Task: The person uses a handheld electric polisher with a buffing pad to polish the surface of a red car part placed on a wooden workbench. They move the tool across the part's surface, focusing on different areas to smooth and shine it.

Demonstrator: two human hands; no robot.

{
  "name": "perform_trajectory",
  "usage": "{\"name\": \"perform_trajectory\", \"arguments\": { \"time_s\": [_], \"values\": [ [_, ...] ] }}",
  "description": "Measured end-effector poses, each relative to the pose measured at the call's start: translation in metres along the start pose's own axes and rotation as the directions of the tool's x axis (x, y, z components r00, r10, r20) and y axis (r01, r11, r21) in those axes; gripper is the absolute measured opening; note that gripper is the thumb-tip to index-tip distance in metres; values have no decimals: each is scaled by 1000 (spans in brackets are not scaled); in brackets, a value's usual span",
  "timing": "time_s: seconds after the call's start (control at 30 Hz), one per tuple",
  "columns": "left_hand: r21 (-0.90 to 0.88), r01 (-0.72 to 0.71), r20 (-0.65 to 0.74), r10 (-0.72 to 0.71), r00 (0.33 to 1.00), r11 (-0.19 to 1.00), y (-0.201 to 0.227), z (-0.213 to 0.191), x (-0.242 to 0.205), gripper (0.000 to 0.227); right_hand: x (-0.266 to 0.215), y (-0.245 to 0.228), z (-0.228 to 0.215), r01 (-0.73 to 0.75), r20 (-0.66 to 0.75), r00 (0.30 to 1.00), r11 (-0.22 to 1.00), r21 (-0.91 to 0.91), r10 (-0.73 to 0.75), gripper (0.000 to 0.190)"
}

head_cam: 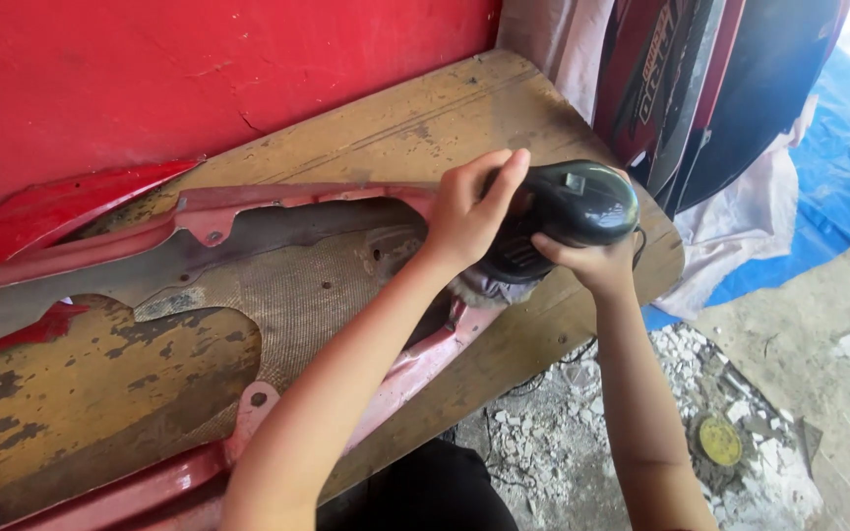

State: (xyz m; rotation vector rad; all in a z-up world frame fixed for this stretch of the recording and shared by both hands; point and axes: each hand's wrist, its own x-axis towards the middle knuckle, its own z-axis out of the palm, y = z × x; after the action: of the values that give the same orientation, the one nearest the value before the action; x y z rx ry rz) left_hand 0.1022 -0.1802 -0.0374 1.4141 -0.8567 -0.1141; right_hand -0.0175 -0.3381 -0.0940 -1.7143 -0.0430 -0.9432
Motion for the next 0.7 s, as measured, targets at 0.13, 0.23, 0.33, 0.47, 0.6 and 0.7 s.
{"name": "perform_trajectory", "arguments": {
  "time_s": [0.13,0.23,0.33,0.47,0.6,0.7],
  "values": [
    [21,-40,-72,42,997,999,-22,1,33,39,21,27,9,-72,-16,997,997,-13,72,62],
    [-18,-106,-155,102,983,994,-51,-14,46,41,36,23,28,-110,-17,994,993,-29,110,56],
    [-76,-131,-208,113,972,988,-67,-34,35,45,41,4,44,-184,37,981,975,-124,190,52],
    [-83,-78,-188,61,980,993,-58,-38,-7,48,20,-33,46,71,146,988,994,-83,-58,72],
    [-15,-79,-55,78,995,997,-11,-33,-44,42,-23,-33,30,38,111,993,994,-104,-26,76],
    [-6,-141,3,142,990,990,2,-29,-47,37,-42,-31,33,13,27,1000,999,-31,-12,78]
  ]
}}
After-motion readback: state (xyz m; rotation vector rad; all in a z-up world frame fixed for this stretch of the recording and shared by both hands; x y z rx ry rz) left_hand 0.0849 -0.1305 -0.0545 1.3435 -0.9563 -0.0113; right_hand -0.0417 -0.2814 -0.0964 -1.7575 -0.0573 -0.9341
